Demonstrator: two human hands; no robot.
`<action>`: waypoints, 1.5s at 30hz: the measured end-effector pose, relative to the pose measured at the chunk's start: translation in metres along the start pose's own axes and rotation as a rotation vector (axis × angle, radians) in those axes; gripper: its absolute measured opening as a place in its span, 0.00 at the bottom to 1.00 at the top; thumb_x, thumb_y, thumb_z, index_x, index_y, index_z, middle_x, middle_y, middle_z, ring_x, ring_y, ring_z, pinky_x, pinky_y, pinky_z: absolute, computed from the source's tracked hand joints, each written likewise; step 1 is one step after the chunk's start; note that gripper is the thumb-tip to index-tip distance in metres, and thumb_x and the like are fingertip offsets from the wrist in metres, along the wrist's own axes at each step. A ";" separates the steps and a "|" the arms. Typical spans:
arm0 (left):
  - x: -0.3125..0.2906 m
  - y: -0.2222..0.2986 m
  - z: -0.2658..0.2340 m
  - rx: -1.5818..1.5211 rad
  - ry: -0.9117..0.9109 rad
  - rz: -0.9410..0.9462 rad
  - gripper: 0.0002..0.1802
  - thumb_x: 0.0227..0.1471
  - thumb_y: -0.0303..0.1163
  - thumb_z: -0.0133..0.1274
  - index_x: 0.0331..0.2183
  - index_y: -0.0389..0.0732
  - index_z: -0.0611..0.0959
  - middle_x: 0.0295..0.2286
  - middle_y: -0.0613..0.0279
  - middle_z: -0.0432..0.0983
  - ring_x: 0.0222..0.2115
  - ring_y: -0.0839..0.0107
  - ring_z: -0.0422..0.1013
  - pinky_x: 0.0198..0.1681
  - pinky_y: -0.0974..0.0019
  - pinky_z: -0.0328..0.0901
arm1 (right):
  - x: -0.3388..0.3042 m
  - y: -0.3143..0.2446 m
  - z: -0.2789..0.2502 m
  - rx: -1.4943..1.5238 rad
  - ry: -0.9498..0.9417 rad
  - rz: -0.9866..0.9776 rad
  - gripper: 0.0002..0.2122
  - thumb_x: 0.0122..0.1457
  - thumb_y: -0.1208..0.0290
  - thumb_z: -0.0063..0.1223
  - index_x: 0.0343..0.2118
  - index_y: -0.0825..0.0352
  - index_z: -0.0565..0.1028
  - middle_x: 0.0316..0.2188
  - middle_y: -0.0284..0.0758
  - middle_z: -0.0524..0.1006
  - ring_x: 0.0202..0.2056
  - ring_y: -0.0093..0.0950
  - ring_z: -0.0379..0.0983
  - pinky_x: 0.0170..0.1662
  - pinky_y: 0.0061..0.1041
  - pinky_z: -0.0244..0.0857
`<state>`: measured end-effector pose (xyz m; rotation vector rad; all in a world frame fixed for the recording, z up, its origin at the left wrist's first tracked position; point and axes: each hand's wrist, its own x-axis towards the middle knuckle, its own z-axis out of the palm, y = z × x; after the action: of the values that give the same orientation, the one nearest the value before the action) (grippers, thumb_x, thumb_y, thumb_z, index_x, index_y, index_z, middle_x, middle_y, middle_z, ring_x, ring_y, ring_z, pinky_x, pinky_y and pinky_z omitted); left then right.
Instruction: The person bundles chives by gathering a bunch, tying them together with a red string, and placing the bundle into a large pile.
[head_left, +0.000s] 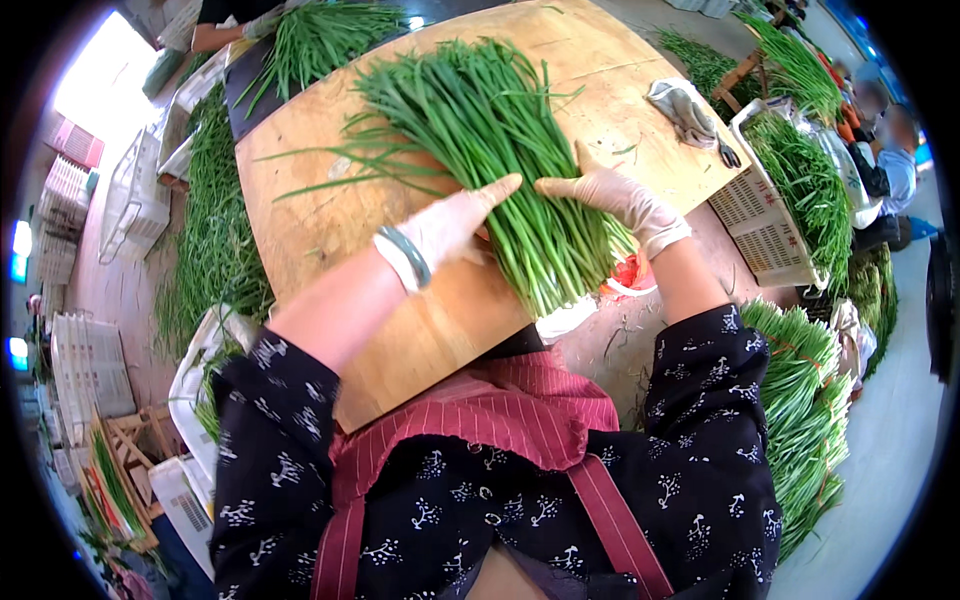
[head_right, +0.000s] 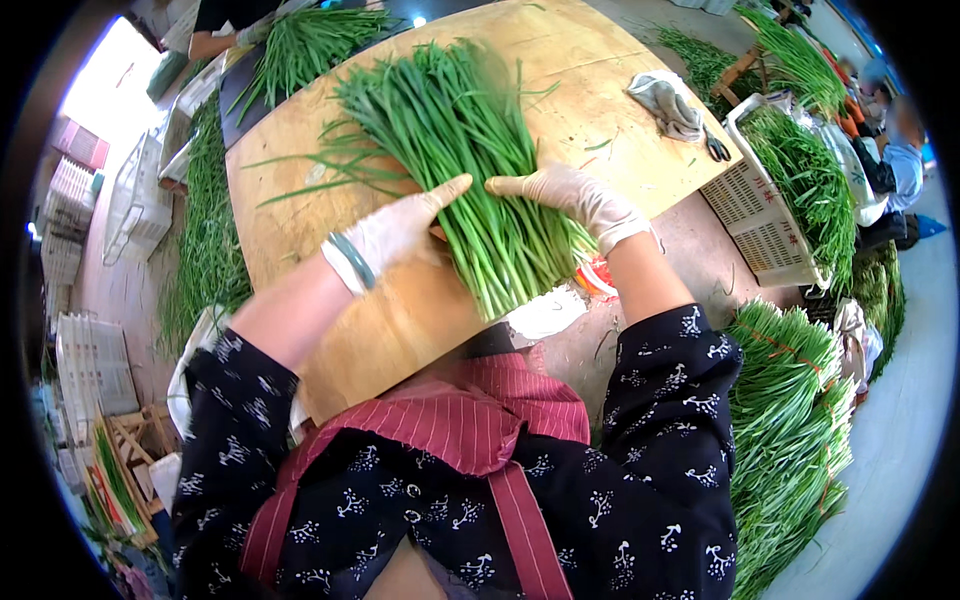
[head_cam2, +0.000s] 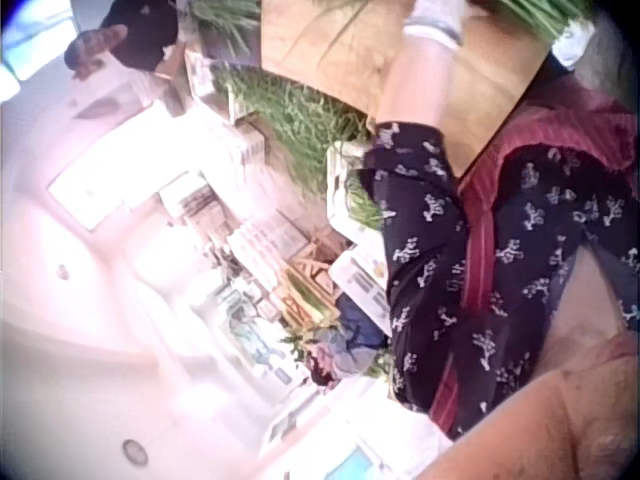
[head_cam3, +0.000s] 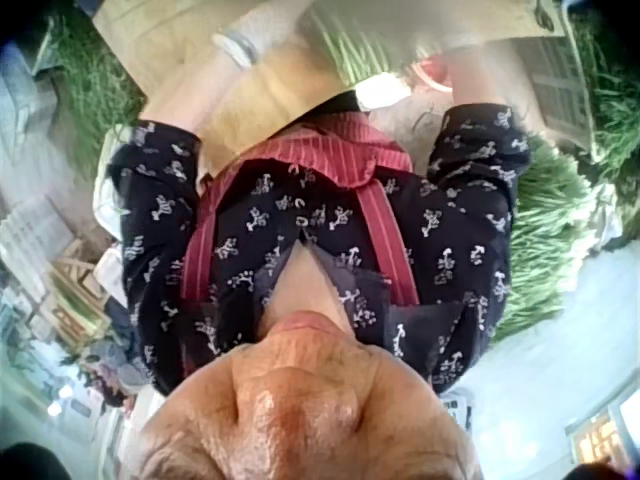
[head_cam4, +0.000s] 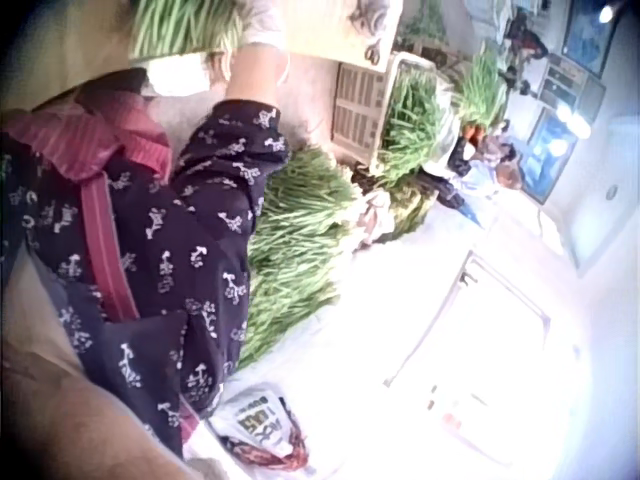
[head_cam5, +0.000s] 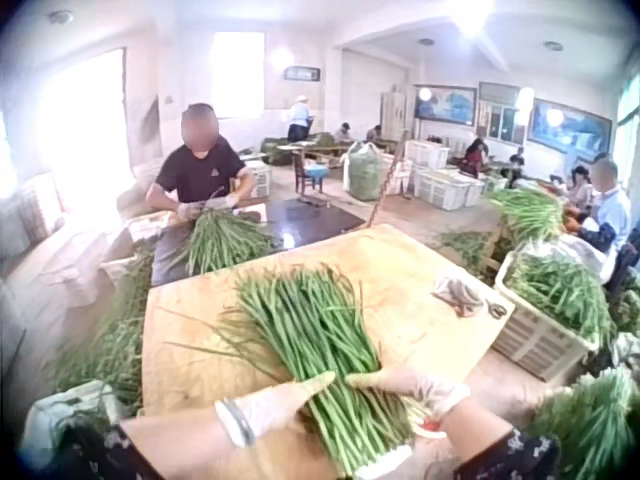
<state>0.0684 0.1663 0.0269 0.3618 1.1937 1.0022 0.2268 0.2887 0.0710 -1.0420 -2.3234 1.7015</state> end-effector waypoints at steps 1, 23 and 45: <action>-0.005 0.009 -0.013 0.178 -0.022 -0.055 0.46 0.40 0.59 0.55 0.52 0.36 0.63 0.51 0.46 0.60 0.50 0.47 0.59 0.53 0.50 0.55 | -0.001 -0.007 0.001 -0.049 -0.006 -0.018 0.54 0.36 0.50 0.66 0.58 0.76 0.43 0.54 0.51 0.60 0.56 0.36 0.55 0.56 0.27 0.50; 0.013 -0.059 -0.014 1.825 0.583 0.634 0.11 0.38 0.37 0.56 0.25 0.39 0.80 0.29 0.53 0.71 0.34 0.57 0.68 0.36 0.57 0.63 | 0.008 -0.005 0.078 -0.913 0.318 0.127 0.58 0.27 0.48 0.66 0.61 0.59 0.42 0.61 0.46 0.43 0.60 0.52 0.41 0.50 0.67 0.42; -0.295 -0.302 -0.190 0.711 1.691 0.197 0.17 0.43 0.35 0.56 0.37 0.40 0.78 0.36 0.52 0.74 0.39 0.58 0.69 0.45 0.61 0.63 | -0.032 -0.020 0.069 -1.269 0.084 -0.228 0.51 0.32 0.55 0.67 0.61 0.58 0.48 0.61 0.42 0.48 0.61 0.48 0.40 0.59 0.48 0.39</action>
<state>0.0287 -0.2820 -0.0812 0.0958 3.1212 0.9295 0.2119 0.2110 0.0722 -0.7827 -3.2082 -0.0746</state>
